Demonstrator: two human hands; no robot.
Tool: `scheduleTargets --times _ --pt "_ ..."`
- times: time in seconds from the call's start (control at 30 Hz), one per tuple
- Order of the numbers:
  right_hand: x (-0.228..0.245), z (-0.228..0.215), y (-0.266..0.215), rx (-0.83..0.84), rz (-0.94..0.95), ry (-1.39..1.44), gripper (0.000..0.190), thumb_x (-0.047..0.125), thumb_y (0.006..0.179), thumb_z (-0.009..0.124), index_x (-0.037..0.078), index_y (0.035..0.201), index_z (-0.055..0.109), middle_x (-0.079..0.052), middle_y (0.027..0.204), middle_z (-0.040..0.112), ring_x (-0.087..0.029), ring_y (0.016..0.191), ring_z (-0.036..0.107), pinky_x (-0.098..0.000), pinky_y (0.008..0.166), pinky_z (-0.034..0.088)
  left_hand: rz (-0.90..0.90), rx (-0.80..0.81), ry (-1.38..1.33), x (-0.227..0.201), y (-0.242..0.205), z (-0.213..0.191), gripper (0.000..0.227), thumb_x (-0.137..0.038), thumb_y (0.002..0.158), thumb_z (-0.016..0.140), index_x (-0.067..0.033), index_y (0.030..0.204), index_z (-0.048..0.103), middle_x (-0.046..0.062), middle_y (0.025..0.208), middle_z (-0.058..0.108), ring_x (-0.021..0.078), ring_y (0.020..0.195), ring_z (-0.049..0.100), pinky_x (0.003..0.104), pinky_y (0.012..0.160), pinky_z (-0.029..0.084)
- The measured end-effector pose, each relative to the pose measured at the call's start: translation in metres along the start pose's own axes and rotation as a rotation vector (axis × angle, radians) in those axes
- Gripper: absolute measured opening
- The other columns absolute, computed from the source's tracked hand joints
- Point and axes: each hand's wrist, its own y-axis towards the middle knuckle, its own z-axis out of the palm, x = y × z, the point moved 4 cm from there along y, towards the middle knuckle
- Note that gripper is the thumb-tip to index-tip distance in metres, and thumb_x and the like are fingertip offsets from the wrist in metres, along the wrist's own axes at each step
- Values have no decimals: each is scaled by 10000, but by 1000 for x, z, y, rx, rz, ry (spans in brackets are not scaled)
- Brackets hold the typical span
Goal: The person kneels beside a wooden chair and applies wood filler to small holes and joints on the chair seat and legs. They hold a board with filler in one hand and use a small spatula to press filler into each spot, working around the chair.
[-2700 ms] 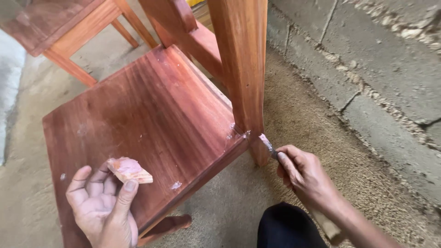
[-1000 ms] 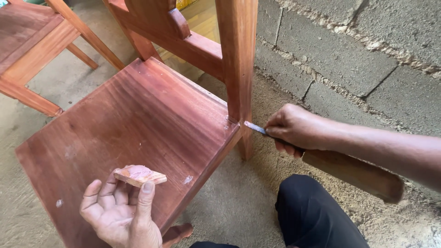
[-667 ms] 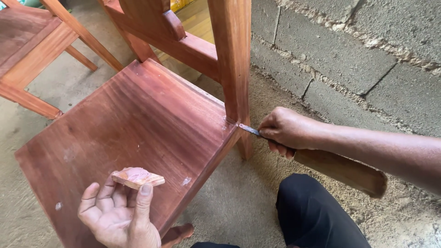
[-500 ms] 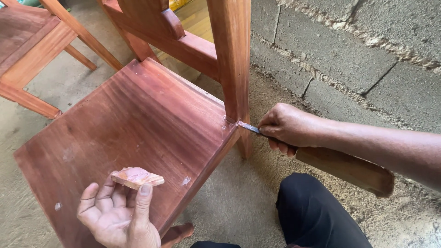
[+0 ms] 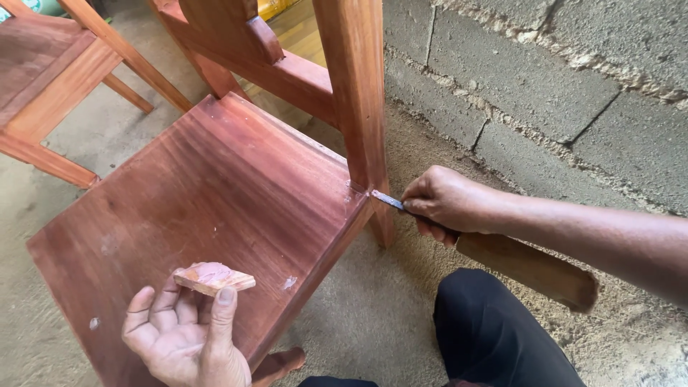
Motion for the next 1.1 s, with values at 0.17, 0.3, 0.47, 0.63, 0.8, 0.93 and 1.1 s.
scheduleTargets --times 0.17,0.3,0.47,0.63,0.8,0.93,1.1 --pt "10 -6 -10 3 -36 -7 307 259 1044 540 38 1123 738 -70 597 652 -138 441 596 -318 405 548 0 3 -22 1 -1 0 792 147 878 776 -72 1493 328 203 1382 513 273 1278 572 448 1119 562" --pt "10 -7 -14 -21 -25 102 308 265 1034 542 52 1140 739 -75 583 637 -140 422 588 -319 402 552 7 6 -11 1 -2 -1 788 146 887 780 -74 1499 335 203 1372 519 265 1248 563 433 1100 555" --pt "2 -3 -5 -11 -19 18 308 260 1040 545 51 1158 738 -70 606 651 -131 437 597 -318 413 553 10 2 -5 1 -1 -1 791 142 879 786 -73 1490 332 199 1374 517 282 1293 583 453 1142 560" --pt "11 -10 -13 -5 2 -27 342 224 1041 518 -28 1115 737 -80 631 656 -129 456 608 -322 421 569 -4 -2 7 -5 -1 3 790 128 884 792 -64 1496 330 201 1373 519 281 1300 584 450 1142 561" --pt "12 -10 -20 -29 4 12 306 273 1029 539 82 1185 719 -85 600 666 -146 430 596 -315 405 547 -7 -10 5 -4 -1 2 793 119 880 796 -61 1497 329 198 1371 523 281 1297 587 447 1133 561" --pt "0 -5 -20 -55 23 -196 305 310 1032 569 128 1203 744 -79 632 671 -144 478 594 -320 428 534 -10 -23 4 -6 -2 3 787 114 882 795 -66 1493 332 192 1375 521 274 1299 585 436 1136 558" --pt "-4 -18 -22 -180 -166 -383 325 308 975 599 188 1232 758 -1 721 723 -118 547 615 -335 495 545 -40 -18 15 -12 -1 8 809 119 879 775 -86 1517 323 176 1384 515 267 1341 580 403 1118 542"
